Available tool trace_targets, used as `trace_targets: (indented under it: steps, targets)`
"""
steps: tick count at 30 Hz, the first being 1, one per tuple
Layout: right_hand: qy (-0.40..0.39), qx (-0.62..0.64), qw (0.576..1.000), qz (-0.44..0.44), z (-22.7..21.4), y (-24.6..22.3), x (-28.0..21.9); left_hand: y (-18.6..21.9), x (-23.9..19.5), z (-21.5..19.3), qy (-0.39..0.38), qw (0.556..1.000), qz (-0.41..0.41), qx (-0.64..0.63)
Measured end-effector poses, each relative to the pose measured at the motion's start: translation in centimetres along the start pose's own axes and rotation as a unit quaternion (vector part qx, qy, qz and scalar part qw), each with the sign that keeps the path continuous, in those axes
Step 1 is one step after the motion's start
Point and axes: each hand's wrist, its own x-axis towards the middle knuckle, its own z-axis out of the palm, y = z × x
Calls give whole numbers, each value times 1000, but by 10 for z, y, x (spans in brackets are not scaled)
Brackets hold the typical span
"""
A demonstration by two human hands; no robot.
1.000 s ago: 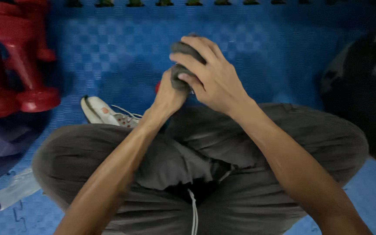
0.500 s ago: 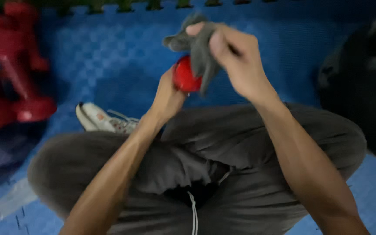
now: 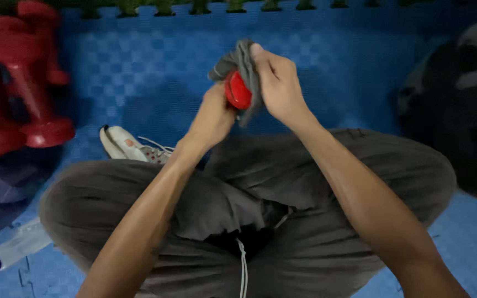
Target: The person sits cross-legged on a blue gym mat and wipes a red dumbbell with a gray cloth. They rotate the dumbbell to clean all sides, then place it on the mat and pick up another red dumbbell to continue wiping.
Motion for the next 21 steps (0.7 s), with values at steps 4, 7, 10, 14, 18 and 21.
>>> trace_targets:
  steps: [4,7,10,14,18,21]
  targets:
    - [84,-41,995,-22,1,15,1,26,-8,-19,58,992,62,90]
    - [104,46,993,29,1,13,1,56,-19,-22,19,988,87,128]
    - [85,169,967,169,-2,13,3,70,-17,-18,-24,979,109,173]
    - [100,338,900,255,-5,23,4,64,-12,-29,-6,974,111,197]
    - [112,387,894,195,-14,41,7,66,-9,-53,-1,982,64,177]
    - [184,462,840,217,-25,48,4,67,-12,-71,-1,984,-1,181]
